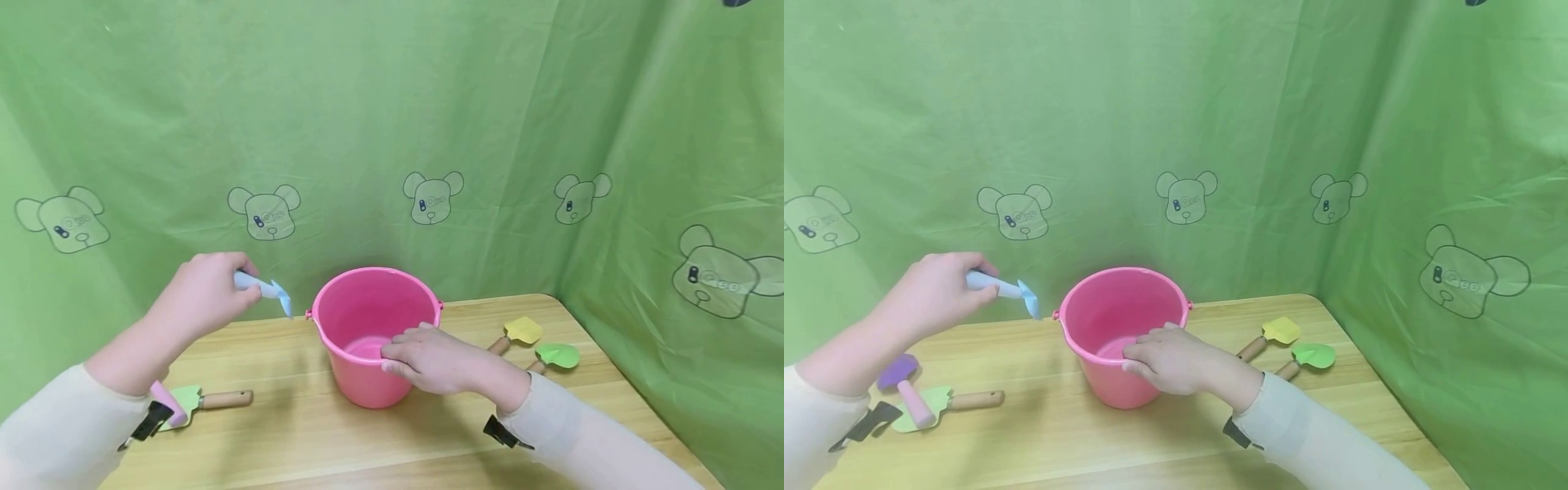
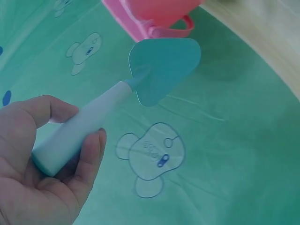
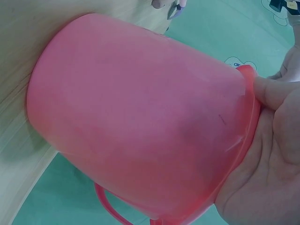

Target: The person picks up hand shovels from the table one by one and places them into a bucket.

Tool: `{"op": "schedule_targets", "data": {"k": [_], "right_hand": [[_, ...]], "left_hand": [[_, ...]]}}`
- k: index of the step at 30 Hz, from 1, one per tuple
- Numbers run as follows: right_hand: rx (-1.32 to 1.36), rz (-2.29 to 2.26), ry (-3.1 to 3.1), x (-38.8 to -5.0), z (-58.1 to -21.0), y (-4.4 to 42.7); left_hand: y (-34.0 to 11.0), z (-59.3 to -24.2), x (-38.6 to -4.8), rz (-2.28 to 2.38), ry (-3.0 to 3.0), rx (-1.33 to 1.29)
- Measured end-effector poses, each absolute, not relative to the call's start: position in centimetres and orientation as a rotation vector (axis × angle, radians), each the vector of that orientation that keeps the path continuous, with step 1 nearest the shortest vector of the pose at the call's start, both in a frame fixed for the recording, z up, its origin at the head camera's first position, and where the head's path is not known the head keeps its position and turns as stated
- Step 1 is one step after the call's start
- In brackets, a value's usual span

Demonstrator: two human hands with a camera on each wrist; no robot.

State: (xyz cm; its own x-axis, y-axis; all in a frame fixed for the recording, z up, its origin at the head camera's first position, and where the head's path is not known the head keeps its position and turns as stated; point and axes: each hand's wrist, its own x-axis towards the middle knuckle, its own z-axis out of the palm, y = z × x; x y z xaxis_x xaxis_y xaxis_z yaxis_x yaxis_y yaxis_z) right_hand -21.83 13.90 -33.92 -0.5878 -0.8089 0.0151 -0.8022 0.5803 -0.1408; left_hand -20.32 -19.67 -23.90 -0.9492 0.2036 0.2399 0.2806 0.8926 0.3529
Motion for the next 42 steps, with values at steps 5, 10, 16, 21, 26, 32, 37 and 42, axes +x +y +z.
{"op": "schedule_targets", "data": {"k": [5, 10, 16, 21, 26, 32, 37, 42], "right_hand": [[-1.407, -0.193, 2.748, -21.8, -33.8, 13.9], [-1.407, -0.193, 2.744, -21.8, -33.7, 13.9], [-1.392, -0.199, 2.743, -21.8, -33.8, 14.0], [-1.384, -0.209, 2.734, -21.8, -33.9, 14.0], [-1.389, -0.22, 2.729, -21.9, -33.8, 13.9], [-1.379, -0.213, 2.724, -22.0, -33.8, 13.8], [-1.365, -0.216, 2.72, -21.9, -33.7, 13.9], [-1.362, -0.219, 2.718, -21.9, -33.6, 13.9]], "left_hand": [[-19.1, -22.8, -20.2, -0.561, -2.813, -0.381], [-18.6, -21.9, -20.0, -0.556, -2.79, -0.373], [-18.0, -21.1, -19.9, -0.624, -2.779, -0.353], [-17.4, -20.5, -20.0, -0.665, -2.739, -0.377], [-16.8, -20.1, -19.9, -0.711, -2.739, -0.385], [-16.6, -20.2, -20.0, -0.779, -2.762, -0.376], [-16.1, -20.7, -20.3, -0.854, -2.788, -0.358], [-15.3, -22.0, -20.8, -0.932, -2.809, -0.347]]}}
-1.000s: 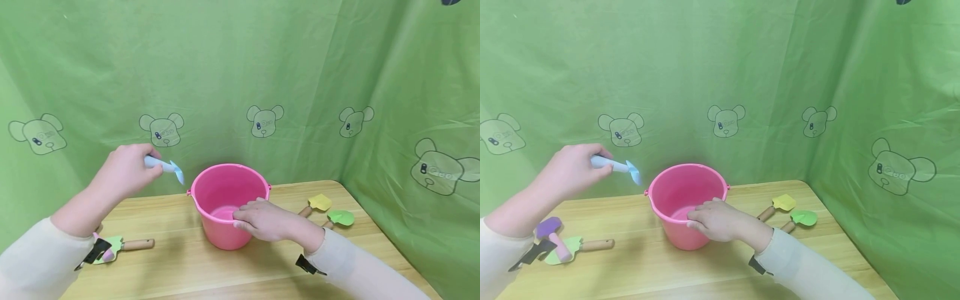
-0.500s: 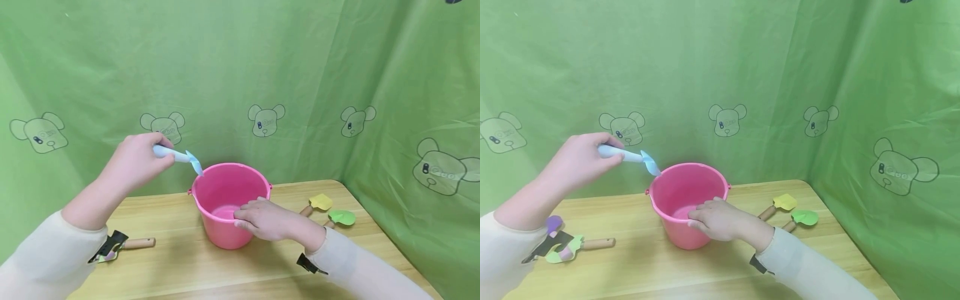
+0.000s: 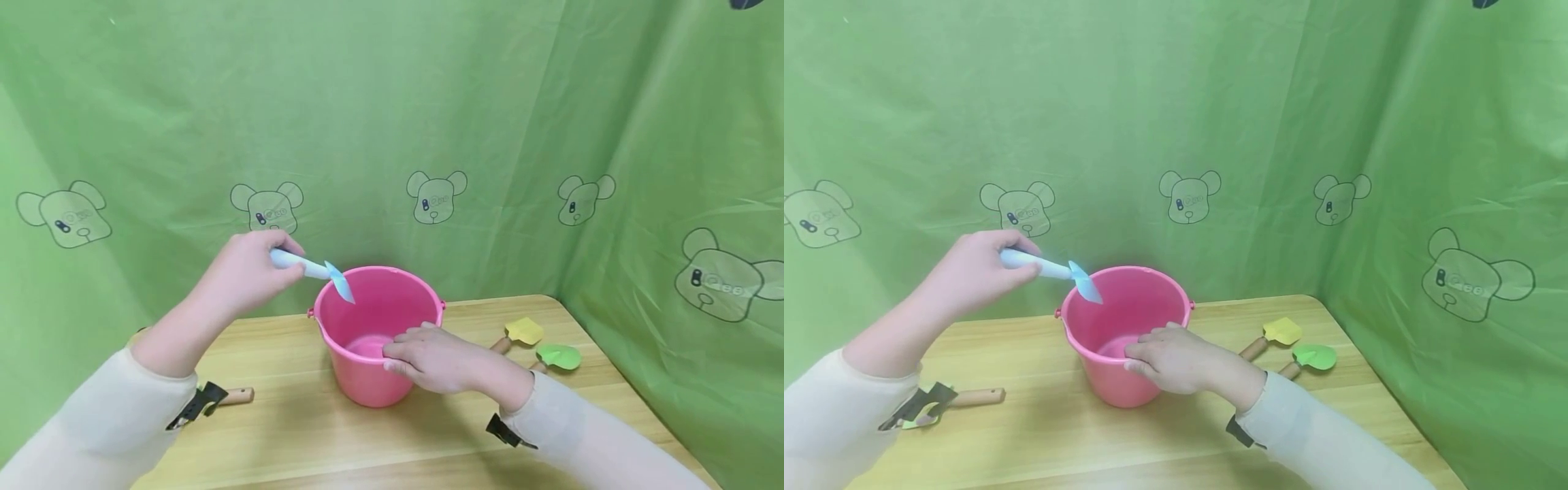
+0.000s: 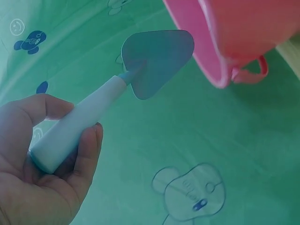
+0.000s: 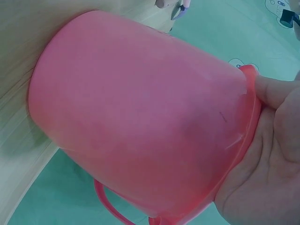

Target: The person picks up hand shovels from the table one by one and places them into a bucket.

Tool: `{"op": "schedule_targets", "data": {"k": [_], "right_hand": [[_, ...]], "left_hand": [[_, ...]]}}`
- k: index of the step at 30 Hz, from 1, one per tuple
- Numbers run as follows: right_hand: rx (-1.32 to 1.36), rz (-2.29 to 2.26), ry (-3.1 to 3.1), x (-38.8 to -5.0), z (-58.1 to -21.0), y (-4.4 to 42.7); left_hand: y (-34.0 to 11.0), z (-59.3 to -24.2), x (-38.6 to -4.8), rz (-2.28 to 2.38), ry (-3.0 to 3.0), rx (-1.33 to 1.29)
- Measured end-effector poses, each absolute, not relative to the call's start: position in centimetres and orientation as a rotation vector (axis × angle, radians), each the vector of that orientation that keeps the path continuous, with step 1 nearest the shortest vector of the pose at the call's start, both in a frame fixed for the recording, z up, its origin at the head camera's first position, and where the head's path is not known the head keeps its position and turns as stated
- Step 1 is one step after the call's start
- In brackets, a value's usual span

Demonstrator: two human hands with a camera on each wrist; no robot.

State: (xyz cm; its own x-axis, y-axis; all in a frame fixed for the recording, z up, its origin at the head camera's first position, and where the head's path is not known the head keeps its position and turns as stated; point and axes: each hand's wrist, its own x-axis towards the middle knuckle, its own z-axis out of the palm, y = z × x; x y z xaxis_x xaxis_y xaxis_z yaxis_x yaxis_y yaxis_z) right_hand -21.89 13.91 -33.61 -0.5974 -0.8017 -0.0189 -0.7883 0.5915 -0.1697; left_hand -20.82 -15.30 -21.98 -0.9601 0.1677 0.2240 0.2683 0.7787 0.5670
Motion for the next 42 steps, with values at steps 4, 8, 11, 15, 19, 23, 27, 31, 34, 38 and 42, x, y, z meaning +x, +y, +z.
{"op": "schedule_targets", "data": {"k": [4, 8, 11, 15, 19, 23, 27, 31, 34, 38, 42], "right_hand": [[-1.371, -0.214, 2.724, -21.9, -33.6, 13.9], [-1.382, -0.21, 2.73, -21.9, -33.6, 13.9], [-1.382, -0.209, 2.732, -21.9, -33.6, 13.9], [-1.382, -0.205, 2.733, -21.9, -33.5, 13.9], [-1.387, -0.187, 2.733, -21.8, -33.4, 13.9], [-1.375, -0.192, 2.73, -21.9, -33.4, 13.9], [-1.363, -0.203, 2.726, -21.9, -33.5, 13.8], [-1.381, -0.193, 2.727, -21.8, -33.6, 13.8], [-1.392, -0.182, 2.733, -21.8, -33.5, 13.8], [-1.393, -0.178, 2.738, -21.7, -33.4, 13.8], [-1.387, -0.186, 2.74, -21.6, -33.4, 13.8]], "left_hand": [[-14.7, -23.4, -21.1, -1.005, -2.82, -0.358], [-14.4, -24.8, -21.5, -1.06, -2.824, -0.365], [-14.2, -25.9, -21.8, -1.104, -2.826, -0.357], [-14.0, -27.0, -22.1, -1.184, -2.83, -0.342], [-13.5, -28.0, -22.4, -1.218, -2.818, -0.334], [-12.7, -29.0, -22.7, -1.228, -2.803, -0.332], [-11.7, -30.0, -23.0, -1.256, -2.81, -0.327], [-10.8, -30.8, -23.2, -1.253, -2.819, -0.33], [-10.3, -31.2, -23.5, -1.241, -2.821, -0.337], [-9.6, -31.5, -23.8, -1.213, -2.829, -0.357], [-9.0, -31.8, -24.1, -1.169, -2.846, -0.377]]}}
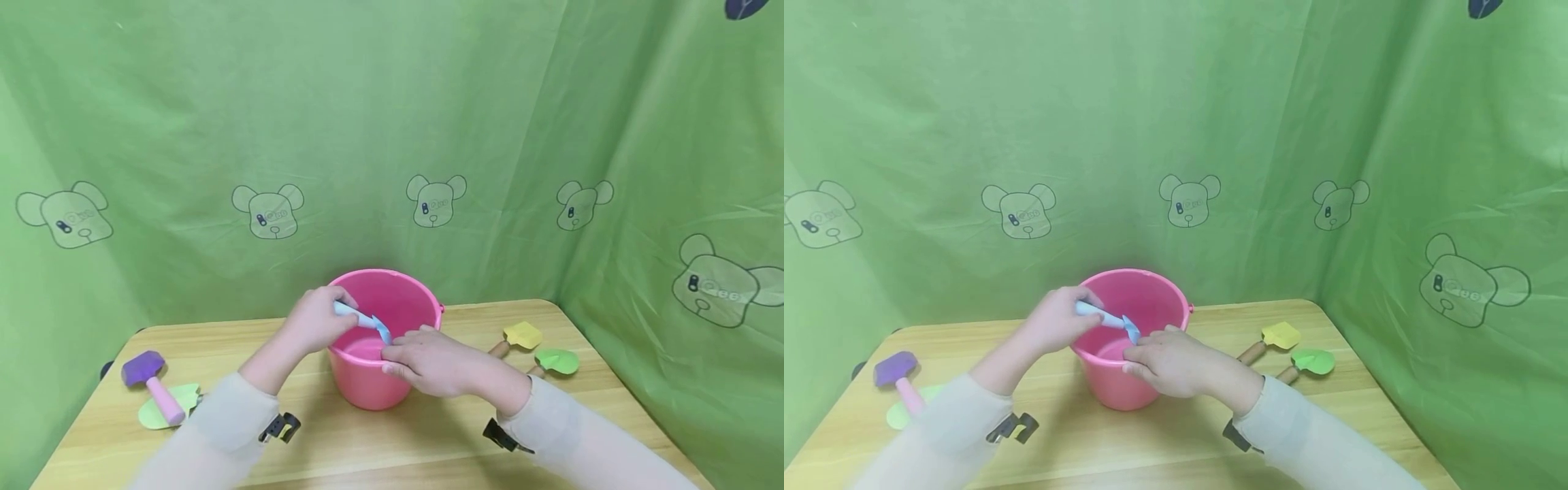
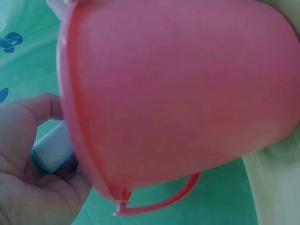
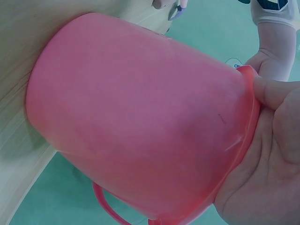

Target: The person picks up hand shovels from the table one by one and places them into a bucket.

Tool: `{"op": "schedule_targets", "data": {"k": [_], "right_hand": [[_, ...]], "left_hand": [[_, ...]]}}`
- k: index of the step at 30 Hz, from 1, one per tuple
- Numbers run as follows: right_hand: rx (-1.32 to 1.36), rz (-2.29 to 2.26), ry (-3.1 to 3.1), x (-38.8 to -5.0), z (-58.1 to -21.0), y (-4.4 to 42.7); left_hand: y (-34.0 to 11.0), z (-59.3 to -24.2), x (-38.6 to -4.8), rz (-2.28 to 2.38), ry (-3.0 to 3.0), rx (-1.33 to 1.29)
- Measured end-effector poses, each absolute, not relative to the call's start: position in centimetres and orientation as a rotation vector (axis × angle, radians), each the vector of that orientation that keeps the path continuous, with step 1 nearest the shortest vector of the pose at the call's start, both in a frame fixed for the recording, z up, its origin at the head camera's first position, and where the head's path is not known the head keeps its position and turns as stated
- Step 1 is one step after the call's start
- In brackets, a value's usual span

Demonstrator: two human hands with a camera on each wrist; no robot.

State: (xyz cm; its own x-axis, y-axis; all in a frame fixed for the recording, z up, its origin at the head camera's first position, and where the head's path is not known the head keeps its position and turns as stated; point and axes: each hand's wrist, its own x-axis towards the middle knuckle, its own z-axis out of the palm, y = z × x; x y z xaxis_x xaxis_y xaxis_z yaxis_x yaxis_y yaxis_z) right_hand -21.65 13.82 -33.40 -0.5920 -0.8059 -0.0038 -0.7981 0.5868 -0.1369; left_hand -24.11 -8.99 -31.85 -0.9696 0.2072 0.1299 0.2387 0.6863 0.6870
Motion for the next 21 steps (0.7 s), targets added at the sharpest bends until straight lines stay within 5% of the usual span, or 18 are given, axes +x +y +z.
{"op": "schedule_targets", "data": {"k": [21], "right_hand": [[-1.389, -0.194, 2.743, -21.6, -33.4, 13.9]], "left_hand": [[-6.3, -32.9, -26.0, -0.942, -2.948, -0.473]]}}
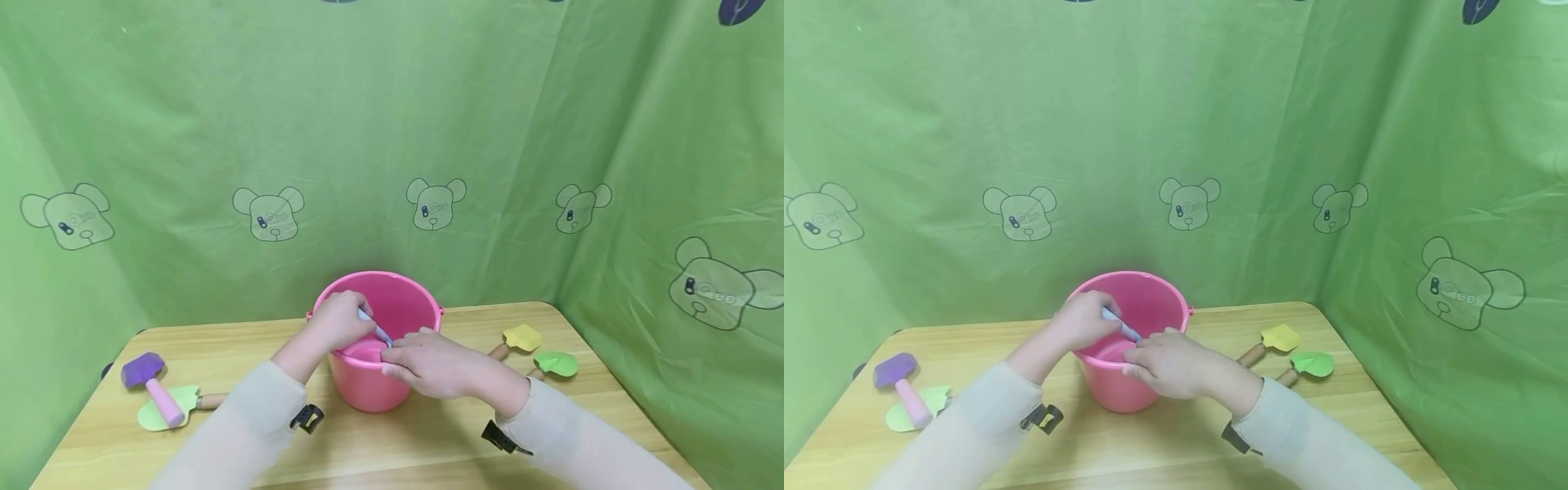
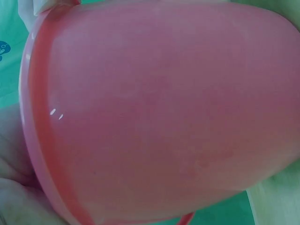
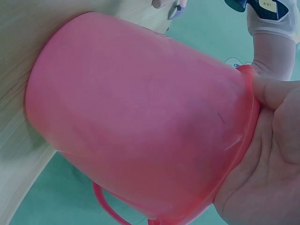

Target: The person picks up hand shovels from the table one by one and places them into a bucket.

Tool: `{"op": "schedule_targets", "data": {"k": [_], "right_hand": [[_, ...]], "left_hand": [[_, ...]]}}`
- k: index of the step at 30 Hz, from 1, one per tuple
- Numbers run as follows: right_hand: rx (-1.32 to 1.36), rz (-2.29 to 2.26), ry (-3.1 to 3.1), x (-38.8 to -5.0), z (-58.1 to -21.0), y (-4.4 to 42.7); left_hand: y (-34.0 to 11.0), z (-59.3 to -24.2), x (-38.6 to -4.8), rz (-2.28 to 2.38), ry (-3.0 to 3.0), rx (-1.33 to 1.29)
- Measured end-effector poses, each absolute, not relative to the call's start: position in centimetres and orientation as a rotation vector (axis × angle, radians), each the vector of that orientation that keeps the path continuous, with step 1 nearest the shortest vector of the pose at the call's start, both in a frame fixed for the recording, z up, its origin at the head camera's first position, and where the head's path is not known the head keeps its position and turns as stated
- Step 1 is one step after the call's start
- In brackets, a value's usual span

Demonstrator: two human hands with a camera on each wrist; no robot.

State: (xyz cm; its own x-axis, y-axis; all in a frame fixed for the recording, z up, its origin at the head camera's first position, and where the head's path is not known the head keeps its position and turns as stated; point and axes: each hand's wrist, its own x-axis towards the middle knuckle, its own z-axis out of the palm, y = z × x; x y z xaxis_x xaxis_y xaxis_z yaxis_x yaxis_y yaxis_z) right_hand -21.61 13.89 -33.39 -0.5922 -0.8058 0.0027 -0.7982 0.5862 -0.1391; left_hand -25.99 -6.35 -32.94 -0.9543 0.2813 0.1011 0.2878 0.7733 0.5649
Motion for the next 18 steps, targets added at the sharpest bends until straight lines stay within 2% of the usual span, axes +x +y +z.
{"op": "schedule_targets", "data": {"k": [18], "right_hand": [[-1.414, -0.182, 2.747, -21.7, -33.4, 13.9]], "left_hand": [[-4.5, -33.7, -26.5, -1.029, -2.997, -0.481]]}}
